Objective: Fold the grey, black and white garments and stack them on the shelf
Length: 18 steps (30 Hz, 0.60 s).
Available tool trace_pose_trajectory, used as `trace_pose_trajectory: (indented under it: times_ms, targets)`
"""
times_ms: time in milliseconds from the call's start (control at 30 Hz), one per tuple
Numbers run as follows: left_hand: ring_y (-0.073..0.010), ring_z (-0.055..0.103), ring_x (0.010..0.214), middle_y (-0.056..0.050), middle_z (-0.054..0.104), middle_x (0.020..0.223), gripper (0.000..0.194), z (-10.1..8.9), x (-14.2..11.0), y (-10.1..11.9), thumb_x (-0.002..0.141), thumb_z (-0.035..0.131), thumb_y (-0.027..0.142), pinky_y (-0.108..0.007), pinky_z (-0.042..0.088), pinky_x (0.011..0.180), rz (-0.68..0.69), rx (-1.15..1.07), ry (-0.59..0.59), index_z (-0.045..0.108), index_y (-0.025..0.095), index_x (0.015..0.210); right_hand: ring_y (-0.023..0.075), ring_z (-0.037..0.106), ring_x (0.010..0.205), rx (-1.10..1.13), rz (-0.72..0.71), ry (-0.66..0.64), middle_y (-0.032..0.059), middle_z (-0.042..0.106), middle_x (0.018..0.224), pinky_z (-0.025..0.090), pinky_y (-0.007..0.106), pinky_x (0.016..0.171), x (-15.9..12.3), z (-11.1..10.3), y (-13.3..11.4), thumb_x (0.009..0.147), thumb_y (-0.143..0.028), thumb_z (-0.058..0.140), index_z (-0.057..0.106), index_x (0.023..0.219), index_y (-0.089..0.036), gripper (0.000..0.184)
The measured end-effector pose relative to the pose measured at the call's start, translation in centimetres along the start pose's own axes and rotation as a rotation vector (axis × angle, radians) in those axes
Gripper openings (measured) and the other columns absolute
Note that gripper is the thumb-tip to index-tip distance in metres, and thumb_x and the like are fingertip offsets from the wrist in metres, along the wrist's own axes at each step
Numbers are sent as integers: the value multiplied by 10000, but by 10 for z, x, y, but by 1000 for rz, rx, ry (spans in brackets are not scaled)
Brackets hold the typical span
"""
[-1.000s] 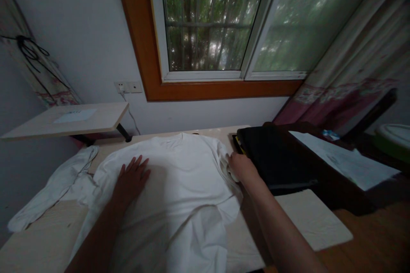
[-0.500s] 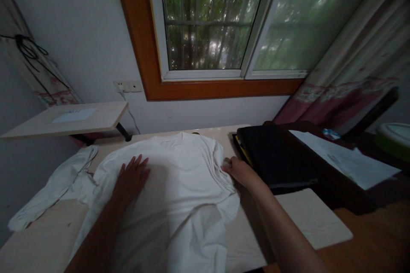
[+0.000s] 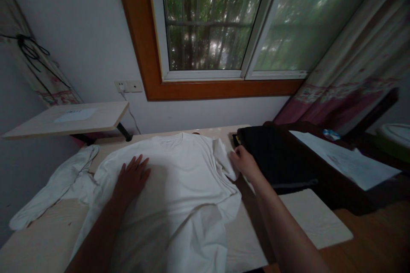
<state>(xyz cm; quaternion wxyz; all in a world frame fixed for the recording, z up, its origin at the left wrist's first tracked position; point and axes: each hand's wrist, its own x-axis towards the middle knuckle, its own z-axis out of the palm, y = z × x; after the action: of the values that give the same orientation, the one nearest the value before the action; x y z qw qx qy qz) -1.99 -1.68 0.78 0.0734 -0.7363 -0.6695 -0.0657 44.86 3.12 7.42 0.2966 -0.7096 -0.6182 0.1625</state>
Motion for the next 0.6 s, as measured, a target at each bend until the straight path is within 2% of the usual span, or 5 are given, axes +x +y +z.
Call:
trace_pose_trajectory:
  times_ms: [133,300,433,600]
  targets:
    - [-305,278,1542,-81,368,1649,536,-1,1,1,1042,336,450,-588,235,1226,-13,-7,0,480,236,1512,214,591,744,162,-13,352,44,648,853,427,286,708,11,-26,-12,891,-400,515,571,1073,-203,274]
    - [-313,292,1535,-93,372,1646,538,-2,1,2,1043,325,442,-600,244,1219,-16,-14,-13,487,226,1508,224,575,727,114,-83,546,51,635,857,435,317,721,28,-53,-28,911,-401,482,574,1231,-173,403]
    - [-302,299,1533,-92,383,1641,530,-1,1,1,1034,355,441,-577,243,1224,-15,-29,1,493,242,1505,255,623,797,-42,-74,566,95,684,908,444,338,752,44,-66,-35,944,-360,467,579,1302,-173,419]
    - [-299,292,1537,-88,381,1642,533,1,2,0,1033,342,442,-577,234,1226,-16,-23,7,497,240,1502,282,674,863,-250,-56,405,137,728,993,470,368,802,54,-63,-53,962,-288,483,616,1312,-205,384]
